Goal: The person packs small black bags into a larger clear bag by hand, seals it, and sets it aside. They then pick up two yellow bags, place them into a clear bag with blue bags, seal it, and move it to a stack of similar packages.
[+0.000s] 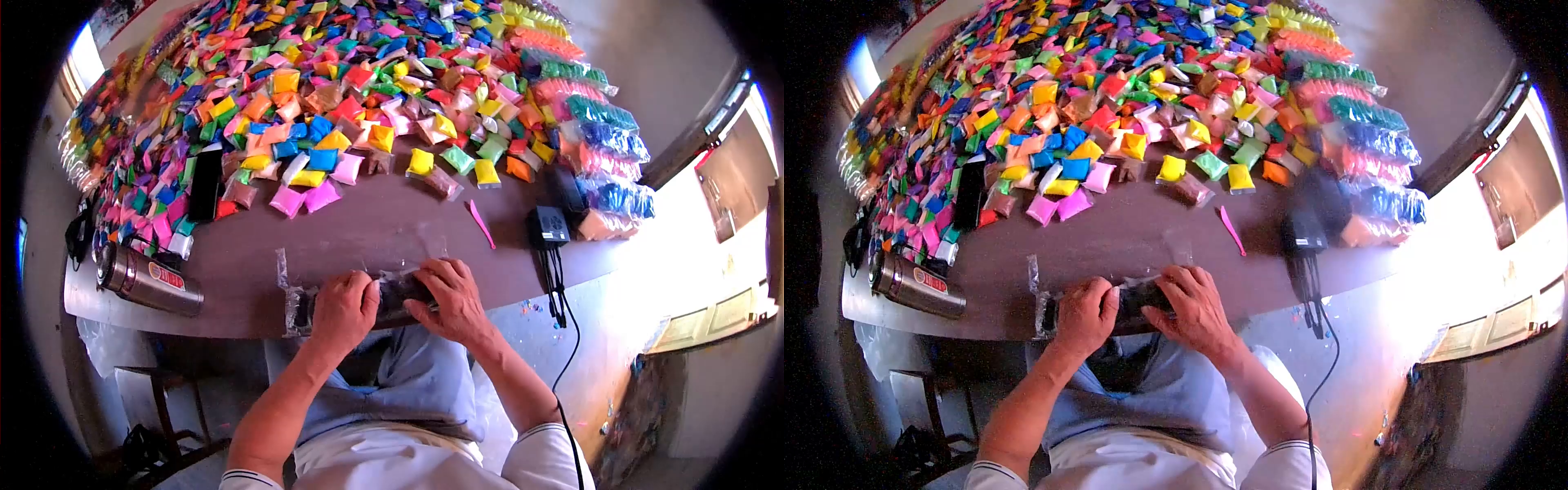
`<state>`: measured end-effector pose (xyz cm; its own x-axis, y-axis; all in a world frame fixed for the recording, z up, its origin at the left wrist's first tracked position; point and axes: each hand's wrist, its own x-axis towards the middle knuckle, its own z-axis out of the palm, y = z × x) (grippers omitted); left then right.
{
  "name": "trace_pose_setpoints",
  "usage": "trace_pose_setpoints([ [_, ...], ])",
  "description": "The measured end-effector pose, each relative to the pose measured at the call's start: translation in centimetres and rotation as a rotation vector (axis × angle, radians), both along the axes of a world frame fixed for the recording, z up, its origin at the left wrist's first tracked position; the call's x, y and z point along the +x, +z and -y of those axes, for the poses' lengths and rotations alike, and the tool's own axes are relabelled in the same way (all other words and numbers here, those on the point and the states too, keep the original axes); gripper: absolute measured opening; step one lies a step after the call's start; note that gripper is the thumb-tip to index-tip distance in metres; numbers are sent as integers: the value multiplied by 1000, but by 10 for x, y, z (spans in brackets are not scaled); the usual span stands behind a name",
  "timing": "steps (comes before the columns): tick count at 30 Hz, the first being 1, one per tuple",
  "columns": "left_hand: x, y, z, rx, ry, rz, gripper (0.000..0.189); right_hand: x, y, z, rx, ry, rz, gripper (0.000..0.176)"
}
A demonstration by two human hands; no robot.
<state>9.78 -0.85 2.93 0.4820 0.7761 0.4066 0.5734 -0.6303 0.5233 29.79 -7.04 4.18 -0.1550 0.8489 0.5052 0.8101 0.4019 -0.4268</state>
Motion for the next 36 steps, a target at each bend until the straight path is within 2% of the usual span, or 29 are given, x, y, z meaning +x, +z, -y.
trace_pose_setpoints([
  [3, 0, 2, 0, 10, 2, -17, 14, -18, 4, -3, 93, -11, -24, 31],
  [7, 0, 2, -1, -19, -1, 3, 16, -24, -2, -27, -72, 38, -92, 18],
  [9, -1, 1, 0, -10, -4, 2, 15, -20, 16, -48, -195, -110, 44, 14],
  [10, -1, 1, -1, 9, -9, 6, 15, -21, 19, -62, -99, -81, -28, 14],
  [14, -1, 0, -2, -39, 10, 1, 14, -33, -1, -111, -30, -54, 46, 20],
  [16, -2, 0, -1, -69, -11, 44, 13, -41, -5, -121, -228, -78, 362, 37],
  [17, -2, -1, -1, -65, 3, 46, 13, -42, -5, -126, -222, -65, 364, 37],
  [19, -3, -3, 1, -22, 8, 37, 13, -41, 4, -132, -469, 16, 323, 42],
  [20, -3, -5, 2, -23, 9, 39, 13, -40, 7, -135, -470, 16, 325, 42],
  [22, -3, -6, 2, -42, -12, 51, 13, -35, 13, -141, -661, 181, 384, 36],
  [23, -3, -4, 2, -42, -16, 51, 13, -33, 15, -143, -662, 177, 383, 36],
  [25, -4, 1, 2, -102, -20, -44, 14, -30, 18, -146, -695, 316, 299, 29],
  [32, -1, -2, 2, -54, -29, -4, 14, -38, 36, -110, -644, 242, 248, 21],
  [35, -2, -3, 2, 23, -20, 28, 11, -36, 39, -97, -678, 237, 106, 20],
  [36, -3, -3, 2, 12, -38, 33, 13, -34, 36, -94, -603, 303, 87, 20],
])
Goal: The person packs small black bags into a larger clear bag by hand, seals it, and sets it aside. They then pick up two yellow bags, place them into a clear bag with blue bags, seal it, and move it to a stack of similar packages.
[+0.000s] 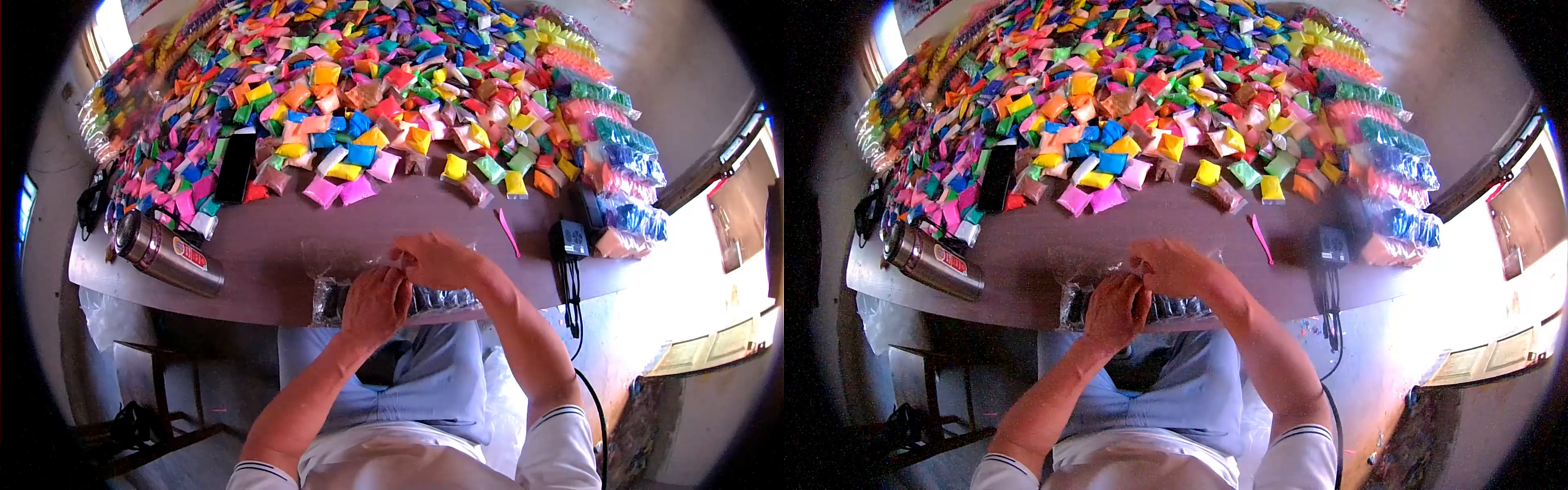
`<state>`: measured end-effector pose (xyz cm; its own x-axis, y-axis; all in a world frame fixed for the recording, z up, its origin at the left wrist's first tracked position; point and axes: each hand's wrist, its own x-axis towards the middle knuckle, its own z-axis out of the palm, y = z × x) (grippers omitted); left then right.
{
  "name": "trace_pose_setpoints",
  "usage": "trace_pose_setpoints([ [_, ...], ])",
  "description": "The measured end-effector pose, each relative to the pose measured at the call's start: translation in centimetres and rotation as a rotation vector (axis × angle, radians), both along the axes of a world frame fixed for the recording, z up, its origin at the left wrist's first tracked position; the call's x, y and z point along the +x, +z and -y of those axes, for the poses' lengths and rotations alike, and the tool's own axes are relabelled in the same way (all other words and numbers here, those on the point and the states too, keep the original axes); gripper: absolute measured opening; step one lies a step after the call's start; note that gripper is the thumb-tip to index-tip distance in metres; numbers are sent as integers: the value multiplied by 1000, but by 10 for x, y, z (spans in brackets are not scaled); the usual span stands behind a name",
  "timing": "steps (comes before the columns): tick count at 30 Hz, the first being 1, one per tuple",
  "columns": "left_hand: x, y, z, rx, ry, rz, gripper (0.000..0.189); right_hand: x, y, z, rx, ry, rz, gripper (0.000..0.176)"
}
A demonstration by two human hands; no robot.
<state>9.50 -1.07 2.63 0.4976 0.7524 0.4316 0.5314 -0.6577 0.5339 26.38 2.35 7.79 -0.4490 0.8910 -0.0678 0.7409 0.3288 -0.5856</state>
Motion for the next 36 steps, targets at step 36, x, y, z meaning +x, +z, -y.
trace_pose_setpoints([
  [36, -85, 32, -29, 108, 206, 173, 13, -1, -24, 63, 648, 77, 213, 35],
])
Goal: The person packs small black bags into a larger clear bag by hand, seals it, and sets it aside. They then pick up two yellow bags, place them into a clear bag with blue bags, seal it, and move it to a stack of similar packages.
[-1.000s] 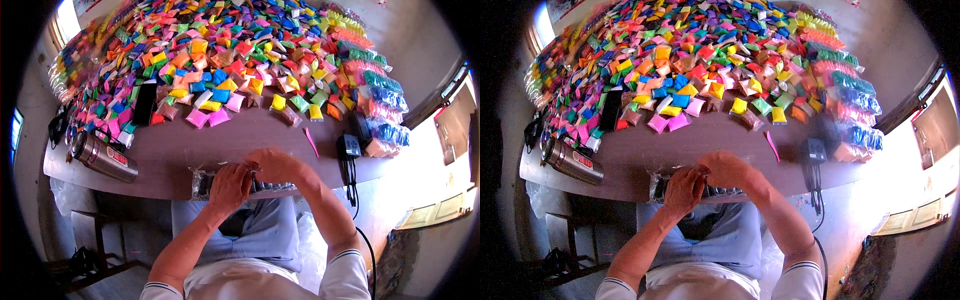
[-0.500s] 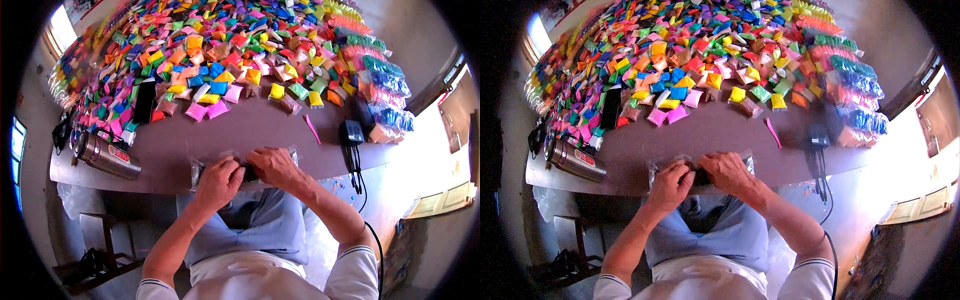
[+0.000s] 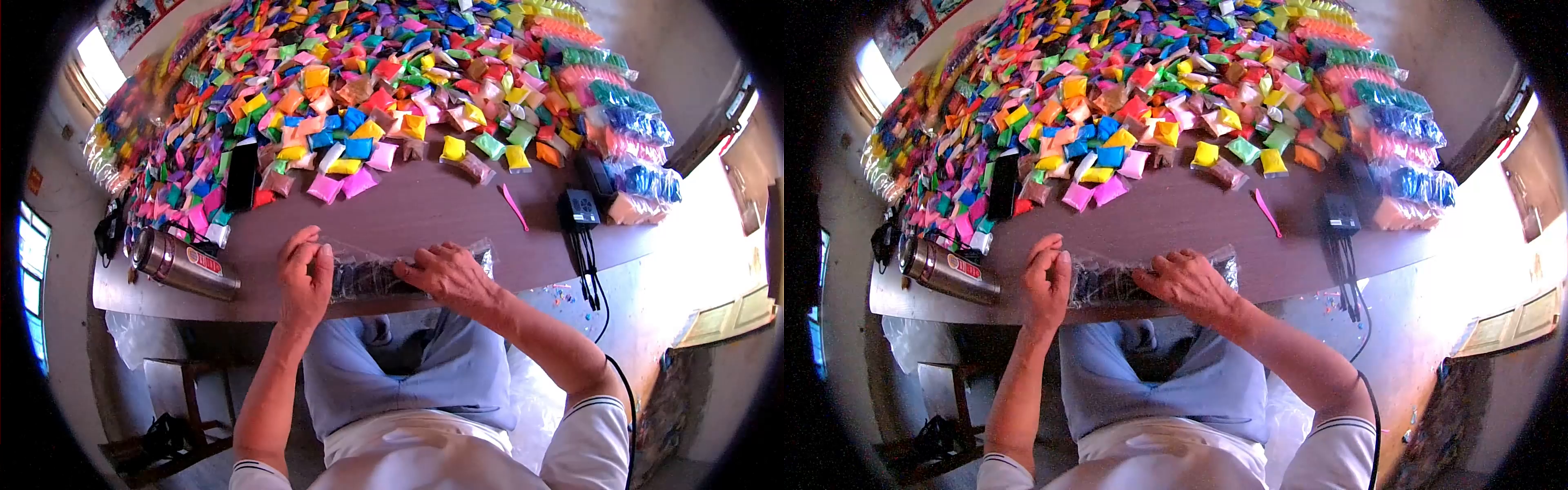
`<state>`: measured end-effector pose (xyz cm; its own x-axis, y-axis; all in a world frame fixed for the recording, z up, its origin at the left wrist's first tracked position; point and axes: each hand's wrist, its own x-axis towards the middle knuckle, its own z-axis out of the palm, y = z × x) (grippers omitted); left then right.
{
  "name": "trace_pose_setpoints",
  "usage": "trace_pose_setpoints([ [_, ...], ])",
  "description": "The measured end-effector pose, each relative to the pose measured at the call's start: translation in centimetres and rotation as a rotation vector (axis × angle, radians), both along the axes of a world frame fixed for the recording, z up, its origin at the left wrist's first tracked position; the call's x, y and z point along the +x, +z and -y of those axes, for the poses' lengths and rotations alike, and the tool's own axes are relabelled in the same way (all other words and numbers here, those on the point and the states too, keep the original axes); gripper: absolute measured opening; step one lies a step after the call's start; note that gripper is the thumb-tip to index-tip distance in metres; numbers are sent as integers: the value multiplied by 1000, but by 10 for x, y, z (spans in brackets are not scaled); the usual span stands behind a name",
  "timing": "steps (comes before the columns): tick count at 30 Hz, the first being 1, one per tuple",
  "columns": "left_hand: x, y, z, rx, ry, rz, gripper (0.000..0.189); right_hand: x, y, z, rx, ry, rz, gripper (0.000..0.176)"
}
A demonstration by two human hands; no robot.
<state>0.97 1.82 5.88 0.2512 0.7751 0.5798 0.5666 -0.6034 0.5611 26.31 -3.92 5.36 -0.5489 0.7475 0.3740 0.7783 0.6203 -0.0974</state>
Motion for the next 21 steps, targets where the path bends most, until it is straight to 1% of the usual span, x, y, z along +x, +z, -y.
trace_pose_setpoints([
  [4, 5, 16, -3, -28, -7, -51, 14, -1, 3, 2, 10, 5, 46, 31],
  [5, 9, 21, -3, 8, -14, -136, 15, -1, 2, 2, 9, 3, 45, 31],
  [6, 13, 25, -4, 45, -20, -221, 16, -2, 2, 2, 4, 5, 24, 34],
  [7, 16, 29, -6, 46, -20, -222, 16, -2, 2, 2, 0, 7, 2, 37],
  [9, 20, 33, -9, -74, -63, -341, 21, -3, 2, 3, -3, 4, -3, 37],
  [11, 18, 31, -10, -98, -107, -395, 22, -2, 1, 4, -8, -3, -9, 37],
  [12, 17, 31, -10, -123, -149, -447, 24, -2, 0, 3, 2, 2, -12, 33],
  [13, 16, 31, -9, -125, -150, -450, 24, -2, -1, 4, 11, 8, -15, 30],
  [15, 14, 31, -8, -216, -185, -487, 23, 0, -4, 3, 9, 10, -16, 30],
  [21, -5, 24, -11, -247, -214, -480, 15, -1, -2, 4, 20, 2, -37, 28],
])
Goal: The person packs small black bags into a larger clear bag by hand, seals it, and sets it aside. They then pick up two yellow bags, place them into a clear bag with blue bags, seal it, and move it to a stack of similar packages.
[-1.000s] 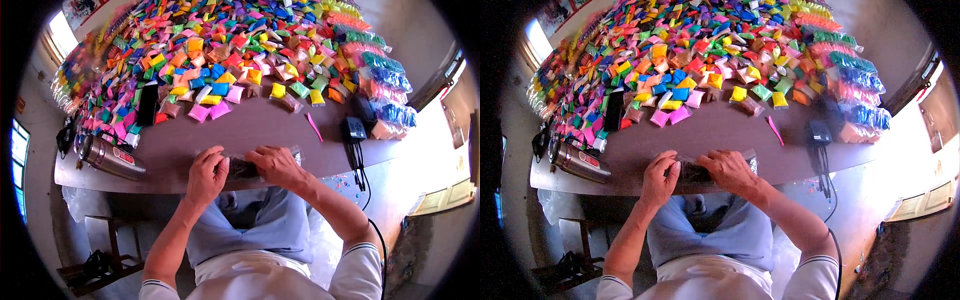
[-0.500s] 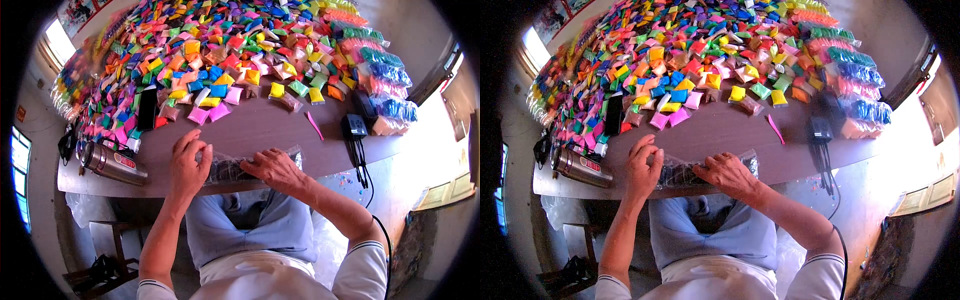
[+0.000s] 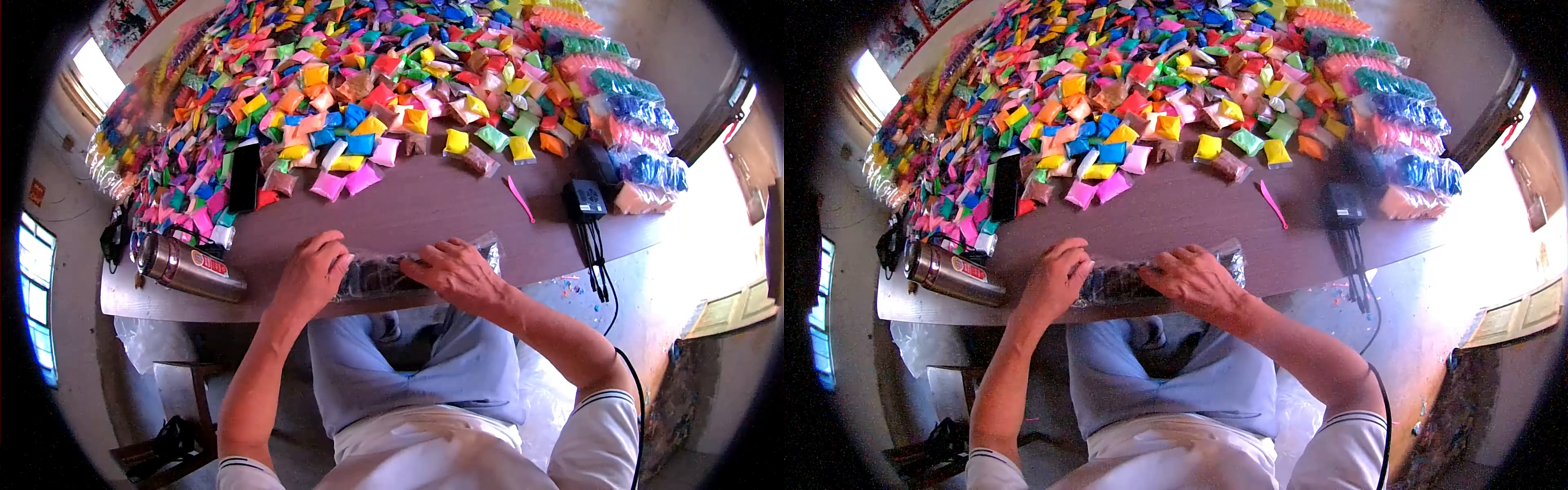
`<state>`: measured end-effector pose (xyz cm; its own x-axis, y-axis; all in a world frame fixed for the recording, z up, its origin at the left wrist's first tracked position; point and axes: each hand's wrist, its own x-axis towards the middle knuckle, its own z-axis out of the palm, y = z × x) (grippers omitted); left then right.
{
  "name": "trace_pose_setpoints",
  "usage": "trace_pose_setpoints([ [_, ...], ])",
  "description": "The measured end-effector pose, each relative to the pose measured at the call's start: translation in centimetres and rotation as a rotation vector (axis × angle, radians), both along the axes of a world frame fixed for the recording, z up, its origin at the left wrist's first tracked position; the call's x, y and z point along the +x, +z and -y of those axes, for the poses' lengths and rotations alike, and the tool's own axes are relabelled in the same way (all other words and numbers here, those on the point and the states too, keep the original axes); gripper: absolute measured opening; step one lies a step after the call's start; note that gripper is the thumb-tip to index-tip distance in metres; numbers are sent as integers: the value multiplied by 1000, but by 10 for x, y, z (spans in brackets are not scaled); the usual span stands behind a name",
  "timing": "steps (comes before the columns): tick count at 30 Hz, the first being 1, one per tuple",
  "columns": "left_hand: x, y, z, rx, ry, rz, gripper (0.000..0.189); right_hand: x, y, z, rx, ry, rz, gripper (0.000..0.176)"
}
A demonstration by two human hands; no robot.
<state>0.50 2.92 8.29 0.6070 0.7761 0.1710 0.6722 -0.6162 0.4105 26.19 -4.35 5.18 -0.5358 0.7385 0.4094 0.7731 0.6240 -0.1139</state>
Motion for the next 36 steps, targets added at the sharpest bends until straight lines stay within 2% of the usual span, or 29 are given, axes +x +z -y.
trace_pose_setpoints([
  [7, -19, -17, 18, 117, -47, -3, 16, -3, -2, 5, -52, -55, -4, 31],
  [9, -27, -22, 27, 150, 19, 25, 16, -3, -4, 5, -39, -65, -18, 31],
  [12, -52, -63, 42, 179, 109, -30, 16, -4, -7, 5, -4, -73, -7, 31],
  [14, -57, -67, 54, 182, 100, -12, 16, -3, -6, 4, 16, -76, 23, 32],
  [16, -58, -65, 58, 174, 94, 3, 16, -5, -5, 5, 52, -83, 55, 31],
  [18, -56, -54, 53, 99, 110, 142, 15, -6, -6, 5, 46, -69, 46, 30],
  [22, -39, -29, 34, 129, 161, 276, 20, -4, -5, 3, 17, -53, 37, 26],
  [24, -33, -27, 19, 59, 250, 292, 32, -3, -7, 4, 17, -53, 31, 26],
  [25, -31, -31, 12, -65, 305, 329, 43, -3, -7, 3, 15, -57, 28, 25],
  [26, -31, -32, 9, -62, 305, 326, 43, -4, -7, 4, 18, -56, 24, 25],
  [28, -28, -35, 5, -286, 489, 294, 47, -3, -6, 4, 11, -84, 64, 25],
  [32, -36, -60, 2, -271, 507, 334, 48, -2, -7, 5, -7, -83, 43, 27],
  [35, -41, -62, 0, -126, 441, 356, 46, -4, -6, 4, 13, -65, -10, 31],
  [36, -40, -56, -2, -294, 368, 409, 45, -3, -5, 5, 13, -62, -12, 31],
])
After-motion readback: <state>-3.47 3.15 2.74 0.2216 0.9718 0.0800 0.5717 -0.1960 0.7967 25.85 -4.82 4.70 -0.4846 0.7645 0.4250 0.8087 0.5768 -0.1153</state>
